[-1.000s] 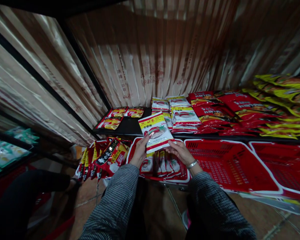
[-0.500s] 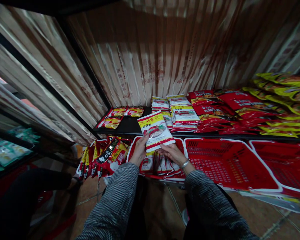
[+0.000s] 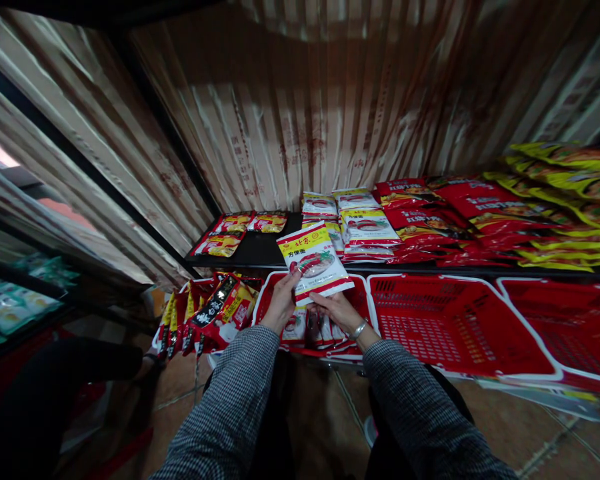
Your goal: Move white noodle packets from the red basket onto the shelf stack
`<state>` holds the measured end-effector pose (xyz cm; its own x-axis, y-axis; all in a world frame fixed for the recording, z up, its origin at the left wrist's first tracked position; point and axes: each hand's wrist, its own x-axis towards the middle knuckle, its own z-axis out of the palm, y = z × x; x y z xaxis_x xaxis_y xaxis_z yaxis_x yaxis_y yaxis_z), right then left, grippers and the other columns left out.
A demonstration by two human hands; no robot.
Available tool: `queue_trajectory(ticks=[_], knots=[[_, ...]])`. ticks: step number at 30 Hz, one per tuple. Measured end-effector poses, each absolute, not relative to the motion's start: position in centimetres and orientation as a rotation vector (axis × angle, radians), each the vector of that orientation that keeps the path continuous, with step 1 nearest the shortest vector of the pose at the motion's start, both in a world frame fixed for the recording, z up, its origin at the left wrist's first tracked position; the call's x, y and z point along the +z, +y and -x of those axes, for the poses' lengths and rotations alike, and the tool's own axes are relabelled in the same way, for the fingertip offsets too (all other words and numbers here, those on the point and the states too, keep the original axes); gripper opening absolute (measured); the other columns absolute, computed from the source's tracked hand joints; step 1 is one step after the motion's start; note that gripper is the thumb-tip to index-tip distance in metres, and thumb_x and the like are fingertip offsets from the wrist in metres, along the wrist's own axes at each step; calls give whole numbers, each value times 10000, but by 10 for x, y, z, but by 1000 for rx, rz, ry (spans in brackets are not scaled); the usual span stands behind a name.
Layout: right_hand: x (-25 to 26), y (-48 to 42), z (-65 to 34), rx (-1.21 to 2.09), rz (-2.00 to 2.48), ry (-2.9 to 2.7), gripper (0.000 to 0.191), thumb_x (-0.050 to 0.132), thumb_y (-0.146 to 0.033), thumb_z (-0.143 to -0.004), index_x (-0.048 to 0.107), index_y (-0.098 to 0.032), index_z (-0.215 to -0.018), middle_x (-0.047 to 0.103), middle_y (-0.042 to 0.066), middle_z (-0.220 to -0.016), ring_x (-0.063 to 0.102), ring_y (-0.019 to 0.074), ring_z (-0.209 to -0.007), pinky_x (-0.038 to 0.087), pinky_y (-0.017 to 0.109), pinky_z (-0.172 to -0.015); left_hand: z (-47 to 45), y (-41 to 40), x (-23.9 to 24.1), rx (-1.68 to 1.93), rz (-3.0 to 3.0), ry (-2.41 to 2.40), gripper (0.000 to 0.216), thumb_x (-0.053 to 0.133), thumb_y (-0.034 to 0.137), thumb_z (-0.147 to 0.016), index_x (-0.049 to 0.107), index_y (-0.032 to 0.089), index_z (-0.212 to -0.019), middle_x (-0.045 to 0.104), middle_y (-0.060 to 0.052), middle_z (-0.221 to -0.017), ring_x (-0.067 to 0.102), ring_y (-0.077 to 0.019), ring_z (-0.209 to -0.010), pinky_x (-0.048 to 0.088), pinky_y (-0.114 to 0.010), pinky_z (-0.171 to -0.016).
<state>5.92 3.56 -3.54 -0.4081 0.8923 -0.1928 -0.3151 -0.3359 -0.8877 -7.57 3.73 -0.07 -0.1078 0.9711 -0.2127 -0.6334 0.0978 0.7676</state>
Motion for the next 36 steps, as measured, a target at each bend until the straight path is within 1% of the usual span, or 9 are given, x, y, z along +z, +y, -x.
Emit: queue_trajectory(ticks=[3,7,10,19,21,23,27,31,36], knots=[[-32,38,-66,1851,892,-1020,343,813,-384,-625,689,-224,-902,738,22,-815,683,162,-688,553,283,-662,80,38,0,1456,-504,906,455,864,370,-471,703,112,-809,736,-112,-802,662,-322,-973,497,-422,-885],[-29,47,-83,1791,900,-933,324,788,-458,-647,703,-193,-813,735,36,-764,686,156,-681,563,260,-655,85,36,4,1471,-492,902,434,858,354,-490,705,122,-825,740,-100,-804,664,-313,-976,500,-412,-885],[-31,53,-94,1741,919,-933,314,784,-464,-653,702,-186,-773,728,32,-731,684,150,-666,569,257,-665,88,35,7,1454,-490,913,424,848,353,-515,708,122,-842,743,-106,-832,667,-309,-971,502,-411,-883],[-33,47,-90,1798,919,-973,332,785,-480,-641,703,-174,-741,736,54,-739,692,157,-686,559,257,-674,84,36,5,1482,-494,908,454,862,374,-483,709,115,-824,742,-102,-814,672,-302,-951,494,-407,-890],[-31,42,-82,1838,915,-1041,317,785,-463,-646,704,-178,-757,737,52,-746,689,163,-690,556,271,-679,81,36,4,1483,-506,901,479,864,371,-480,707,112,-852,742,-106,-834,675,-294,-937,494,-409,-883],[-31,37,-73,1859,914,-1070,300,795,-412,-647,701,-199,-835,737,37,-771,688,173,-703,555,290,-676,78,35,3,1471,-520,897,481,861,372,-487,705,113,-860,741,-111,-854,676,-288,-934,492,-410,-884],[-32,35,-58,1820,909,-983,410,823,-319,-611,652,-262,-980,733,-1,-871,684,189,-766,555,309,-666,74,36,1,1459,-503,902,469,859,361,-489,703,118,-860,741,-109,-868,673,-295,-948,488,-418,-891],[-35,36,-53,1804,896,-978,383,816,-328,-609,648,-256,-945,729,-5,-869,676,196,-777,550,329,-683,74,38,0,1472,-477,902,467,862,335,-484,704,124,-870,741,-105,-873,668,-298,-968,484,-420,-904],[-35,35,-52,1782,915,-1009,347,826,-354,-592,653,-242,-871,720,-12,-781,653,156,-666,533,298,-648,75,38,0,1477,-466,913,461,869,345,-461,705,123,-831,741,-98,-816,666,-307,-965,488,-417,-894]])
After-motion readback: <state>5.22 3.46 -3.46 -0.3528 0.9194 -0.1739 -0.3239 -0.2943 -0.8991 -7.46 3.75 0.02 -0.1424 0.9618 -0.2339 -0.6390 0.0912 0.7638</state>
